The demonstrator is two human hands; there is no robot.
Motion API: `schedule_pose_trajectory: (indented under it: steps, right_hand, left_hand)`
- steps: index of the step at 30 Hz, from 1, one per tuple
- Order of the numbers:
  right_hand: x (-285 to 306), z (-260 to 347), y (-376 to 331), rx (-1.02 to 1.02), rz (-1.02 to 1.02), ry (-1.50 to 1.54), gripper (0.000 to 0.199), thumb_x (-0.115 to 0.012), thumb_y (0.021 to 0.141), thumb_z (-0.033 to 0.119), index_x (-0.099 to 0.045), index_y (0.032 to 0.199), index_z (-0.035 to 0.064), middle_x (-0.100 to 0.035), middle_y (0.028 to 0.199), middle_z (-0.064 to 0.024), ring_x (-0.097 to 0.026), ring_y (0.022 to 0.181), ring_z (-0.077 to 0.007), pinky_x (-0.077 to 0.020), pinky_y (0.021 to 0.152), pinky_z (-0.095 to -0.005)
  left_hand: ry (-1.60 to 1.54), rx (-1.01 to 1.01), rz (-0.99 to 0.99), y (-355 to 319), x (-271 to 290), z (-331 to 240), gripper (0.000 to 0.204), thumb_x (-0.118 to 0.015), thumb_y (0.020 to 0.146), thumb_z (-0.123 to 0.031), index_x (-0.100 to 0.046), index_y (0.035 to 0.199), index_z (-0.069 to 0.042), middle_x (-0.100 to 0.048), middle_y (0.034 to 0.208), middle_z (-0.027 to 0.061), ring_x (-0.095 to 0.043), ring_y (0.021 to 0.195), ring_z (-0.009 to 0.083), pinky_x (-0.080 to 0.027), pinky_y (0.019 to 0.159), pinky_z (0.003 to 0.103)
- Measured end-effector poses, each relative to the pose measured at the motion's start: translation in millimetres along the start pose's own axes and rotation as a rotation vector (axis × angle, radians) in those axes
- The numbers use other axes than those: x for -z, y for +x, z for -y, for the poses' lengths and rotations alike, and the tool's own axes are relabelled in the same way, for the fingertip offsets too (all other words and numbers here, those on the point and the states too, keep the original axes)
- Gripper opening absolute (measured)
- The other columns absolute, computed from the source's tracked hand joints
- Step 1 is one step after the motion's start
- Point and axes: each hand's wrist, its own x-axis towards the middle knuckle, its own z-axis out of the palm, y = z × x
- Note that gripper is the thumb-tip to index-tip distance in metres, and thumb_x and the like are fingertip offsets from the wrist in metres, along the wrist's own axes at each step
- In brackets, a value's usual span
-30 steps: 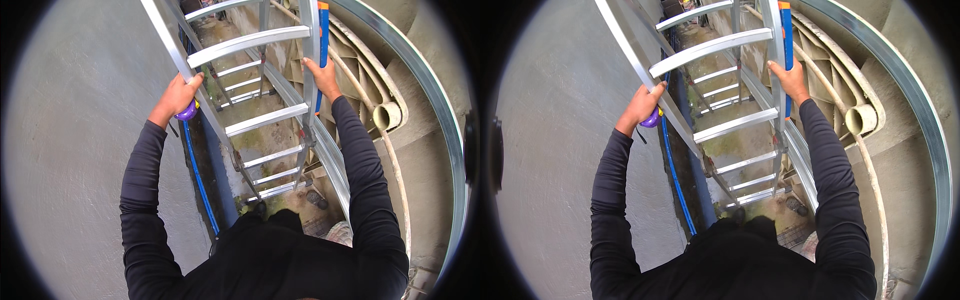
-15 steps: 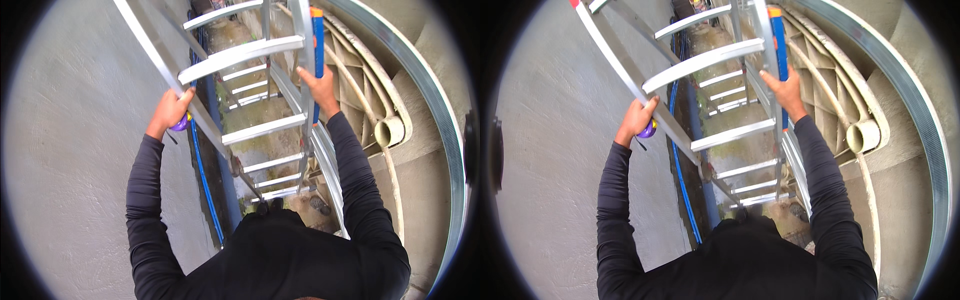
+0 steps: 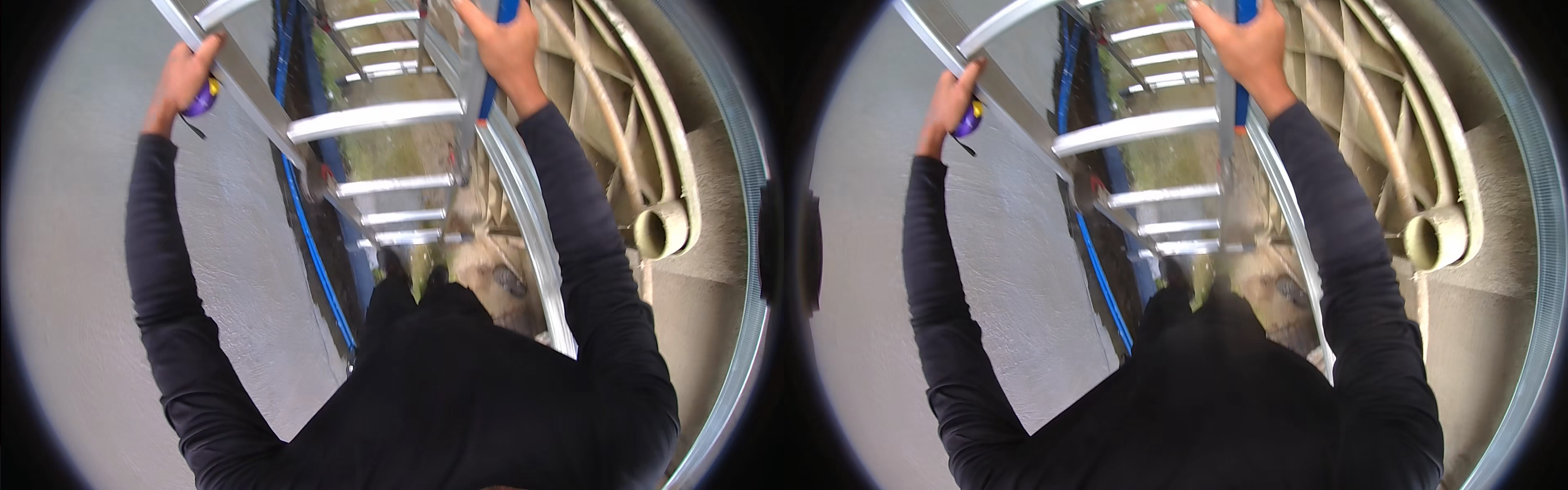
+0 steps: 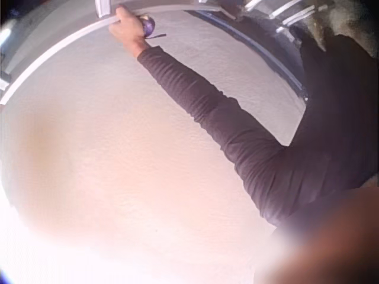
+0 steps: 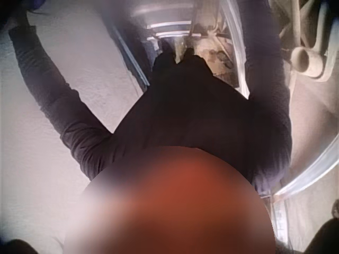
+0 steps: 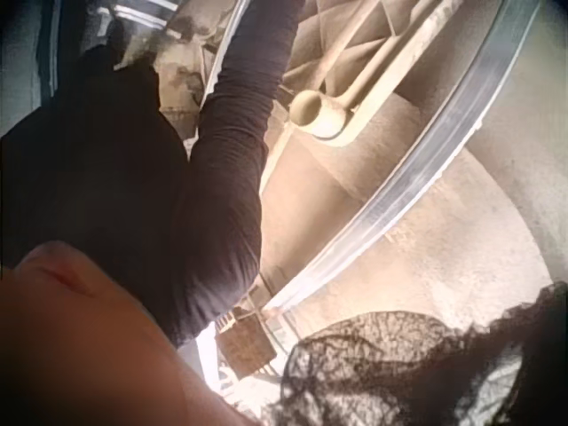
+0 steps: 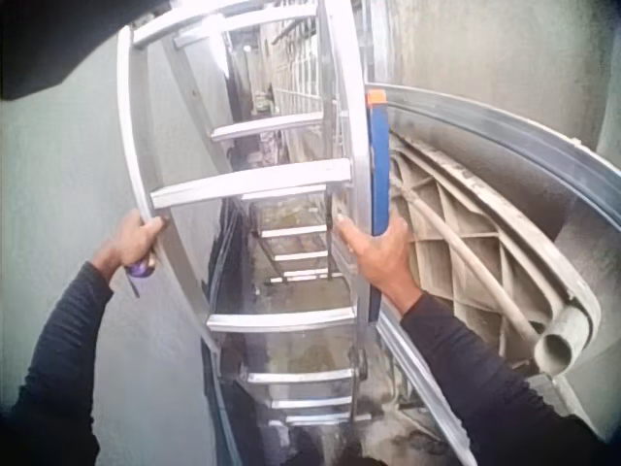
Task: The person carries a ladder and a tape measure through a cluttered outdoor area, positions the ladder against a wall, and uses the tape measure to mark horizontal and vertical measurements on the wall with a marker.
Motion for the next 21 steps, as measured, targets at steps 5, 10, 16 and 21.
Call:
schedule_pose_trajectory:
  steps: [5, 10, 16, 21]
  right_hand:
    - [-88.2, -36.7, 3.0, 0.022, -0.018, 0.065, 0.035, -0.079, 0.083, 0.023, -0.071, 0.104, -0.0026, -0.075, 0.086, -0.0152, -0.073, 0.08, -0.0262, -0.0556, 0.076, -0.0409]
    - [-119.7, -51.8, 6.8, 0.204, -0.033, -0.11, 0.04, -0.077, 0.084, 0.018, -0.066, 0.115, -0.0032, -0.074, 0.096, -0.0123, -0.069, 0.085, -0.0203, -0.0551, 0.078, -0.0376]
    - [-103.8, -49.2, 10.5, -0.144, 0.172, -0.024, 0.036, -0.074, 0.088, 0.019, -0.066, 0.114, -0.0037, -0.073, 0.096, -0.0097, -0.067, 0.086, -0.0171, -0.0544, 0.078, -0.0352]
    - [-92.9, -60.8, 34.6, 0.054, 0.149, -0.125, 0.032, -0.072, 0.094, 0.025, -0.067, 0.109, -0.0027, -0.073, 0.089, -0.01, -0.069, 0.082, -0.0166, -0.0548, 0.076, -0.032]
  left_hand:
    - [-0.081, -0.016, -0.057, 47.2, -38.3, 91.1, 0.068, -0.056, 0.099, -0.053, -0.063, 0.133, 0.005, -0.066, 0.127, 0.0213, -0.062, 0.117, 0.0262, -0.045, 0.103, 0.038]
    - [-0.186, 0.165, 0.031, 41.8, -30.3, 120.7, 0.074, -0.056, 0.098, -0.058, -0.063, 0.131, 0.008, -0.068, 0.118, 0.0223, -0.064, 0.107, 0.0289, -0.047, 0.101, 0.038]
    - [-0.165, 0.047, -0.049, 43.4, -42.9, 97.3, 0.064, -0.055, 0.097, -0.054, -0.07, 0.115, 0.005, -0.074, 0.103, 0.0231, -0.071, 0.096, 0.0331, -0.052, 0.092, 0.041]
    - [-0.163, 0.004, 0.018, 65.0, -42.0, 84.2, 0.063, -0.053, 0.097, -0.052, -0.069, 0.114, 0.006, -0.073, 0.107, 0.0275, -0.071, 0.105, 0.0388, -0.051, 0.095, 0.043]
